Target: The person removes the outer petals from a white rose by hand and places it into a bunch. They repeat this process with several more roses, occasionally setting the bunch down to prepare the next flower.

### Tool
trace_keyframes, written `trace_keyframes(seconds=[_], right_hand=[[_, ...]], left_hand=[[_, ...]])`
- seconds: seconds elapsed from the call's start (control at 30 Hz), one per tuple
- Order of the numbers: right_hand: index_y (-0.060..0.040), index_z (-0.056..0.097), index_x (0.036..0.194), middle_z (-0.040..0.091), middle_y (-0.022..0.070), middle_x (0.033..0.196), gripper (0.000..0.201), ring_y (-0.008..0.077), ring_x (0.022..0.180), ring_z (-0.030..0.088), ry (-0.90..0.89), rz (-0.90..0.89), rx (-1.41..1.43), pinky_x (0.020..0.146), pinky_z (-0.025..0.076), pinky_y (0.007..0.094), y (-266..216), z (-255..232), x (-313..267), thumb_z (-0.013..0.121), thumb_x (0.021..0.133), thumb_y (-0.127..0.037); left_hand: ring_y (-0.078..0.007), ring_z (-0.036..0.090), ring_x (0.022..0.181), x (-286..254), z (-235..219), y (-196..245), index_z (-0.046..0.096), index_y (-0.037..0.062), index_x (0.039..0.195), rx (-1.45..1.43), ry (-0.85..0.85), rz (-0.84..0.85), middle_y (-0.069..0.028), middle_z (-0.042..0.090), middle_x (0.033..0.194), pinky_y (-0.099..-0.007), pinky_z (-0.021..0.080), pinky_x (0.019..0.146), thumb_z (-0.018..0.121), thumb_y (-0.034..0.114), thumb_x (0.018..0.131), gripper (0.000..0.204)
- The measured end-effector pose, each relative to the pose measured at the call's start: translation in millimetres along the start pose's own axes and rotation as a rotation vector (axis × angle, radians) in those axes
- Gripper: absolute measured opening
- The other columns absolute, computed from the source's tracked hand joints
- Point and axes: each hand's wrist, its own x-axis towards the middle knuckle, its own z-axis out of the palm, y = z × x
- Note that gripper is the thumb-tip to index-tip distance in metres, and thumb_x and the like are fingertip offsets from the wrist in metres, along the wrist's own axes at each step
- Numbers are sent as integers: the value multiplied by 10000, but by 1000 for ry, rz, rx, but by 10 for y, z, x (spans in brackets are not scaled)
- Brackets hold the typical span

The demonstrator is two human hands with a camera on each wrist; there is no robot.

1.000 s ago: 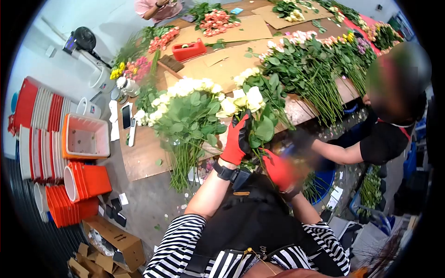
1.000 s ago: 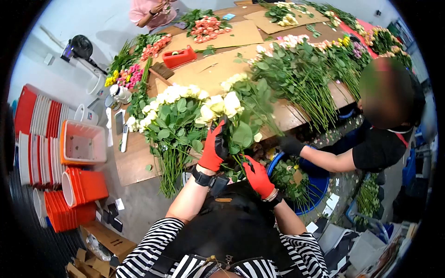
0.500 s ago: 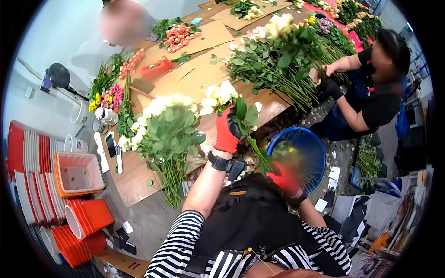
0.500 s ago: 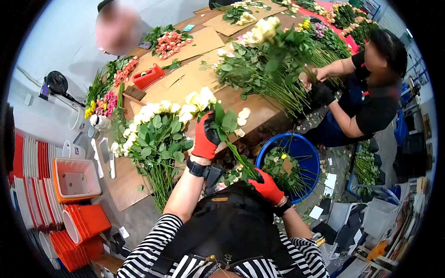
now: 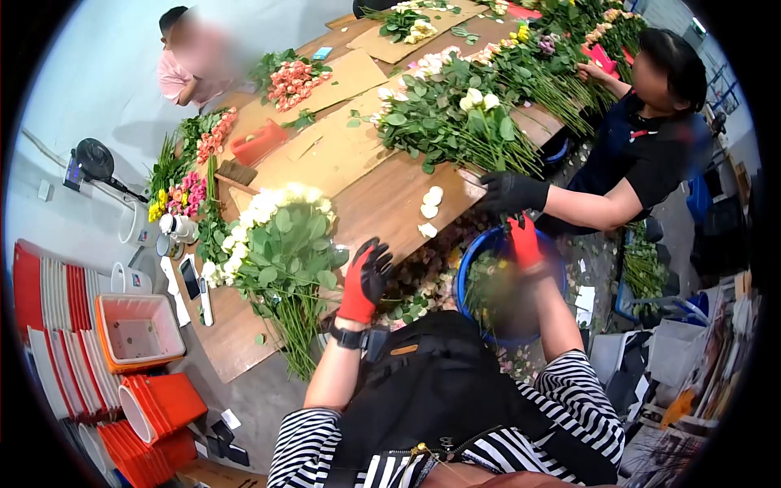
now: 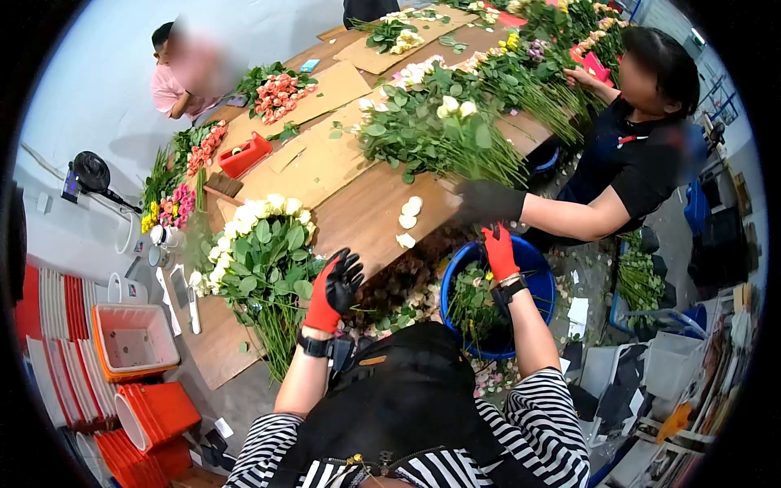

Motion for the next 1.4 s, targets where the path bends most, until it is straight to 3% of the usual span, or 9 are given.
trace_keyframes(seconds=[0.1, 0.23, 0.33, 0.4, 0.67, 0.77, 0.83, 0.97, 1.4], right_hand=[[11, 503, 1280, 609, 91, 1143, 367, 199, 997, 560, 192, 45, 233, 855, 466, 323, 17, 193, 58, 539, 975, -190], [31, 589, 1119, 625, 120, 1022, 325, 198, 916, 556, 309, -509, -518, 834, 459, 354, -94, -88, 476, 631, 913, -217], [30, 546, 1241, 610, 273, 1169, 527, 393, 1071, 583, 528, -335, -1039, 930, 451, 447, -1287, 298, 128, 637, 887, -349], [-32, 479, 1351, 537, 240, 1307, 639, 411, 1175, 517, 774, -776, -1196, 982, 412, 482, -1289, 378, -3, 646, 873, -422], [-34, 577, 1238, 592, 216, 1214, 520, 381, 1113, 560, -610, -793, -680, 947, 436, 454, -735, 2617, -1449, 690, 818, -319], [-64, 622, 1166, 642, 186, 1103, 422, 371, 1036, 595, -762, -479, -585, 883, 473, 425, -282, 3299, -1702, 686, 824, -304], [-74, 640, 1127, 665, 165, 1034, 357, 368, 990, 608, -839, -128, -547, 856, 481, 421, 21, 3558, -1656, 678, 832, -272], [-99, 666, 1079, 673, 140, 997, 254, 356, 940, 610, -580, -605, -361, 833, 478, 431, -433, 3510, -1600, 655, 828, -140], [-95, 672, 1115, 602, 121, 922, 408, 333, 930, 548, -533, -902, -639, 861, 443, 434, -627, 2046, -1996, 694, 710, -45]], left_hand=[[-252, 597, 1078, -285, -255, 82, 519, 71, 1330, 8, 69, 31, -98, 609, 1249, -397, 469, 957, 488, 288, 995, 401], [-213, 611, 1054, -726, -512, 222, 525, 67, 1323, 209, 124, 306, -95, 631, 1199, -355, 487, 933, 485, 305, 1003, 401], [-197, 633, 994, -926, -873, 344, 574, 30, 1241, 167, 249, 548, -90, 652, 1138, -342, 518, 886, 515, 191, 990, 304], [-185, 638, 961, -1028, -1133, 365, 601, 24, 1188, 233, 436, 657, -78, 659, 1099, -312, 518, 867, 563, 99, 936, 265], [-102, 586, 653, -1296, -1662, 254, 691, 62, 996, -161, 673, 598, -1, 674, 808, -235, 482, 605, 620, 62, 871, 143], [-114, 588, 644, -1313, -1646, 254, 679, 50, 992, -179, 666, 581, -16, 674, 813, -246, 490, 595, 614, 96, 884, 134], [-126, 601, 644, -1318, -1633, 340, 673, 57, 1009, -240, 653, 568, -16, 679, 831, -260, 500, 597, 613, 104, 890, 141], [-134, 629, 689, -1378, -1577, 590, 679, 79, 1016, -276, 613, 612, -17, 692, 856, -271, 519, 636, 618, 101, 889, 142], [-185, 589, 1107, -1048, -1246, 1564, 559, 37, 1269, 28, -161, 669, -105, 619, 1235, -336, 467, 964, 485, 167, 988, 318]])
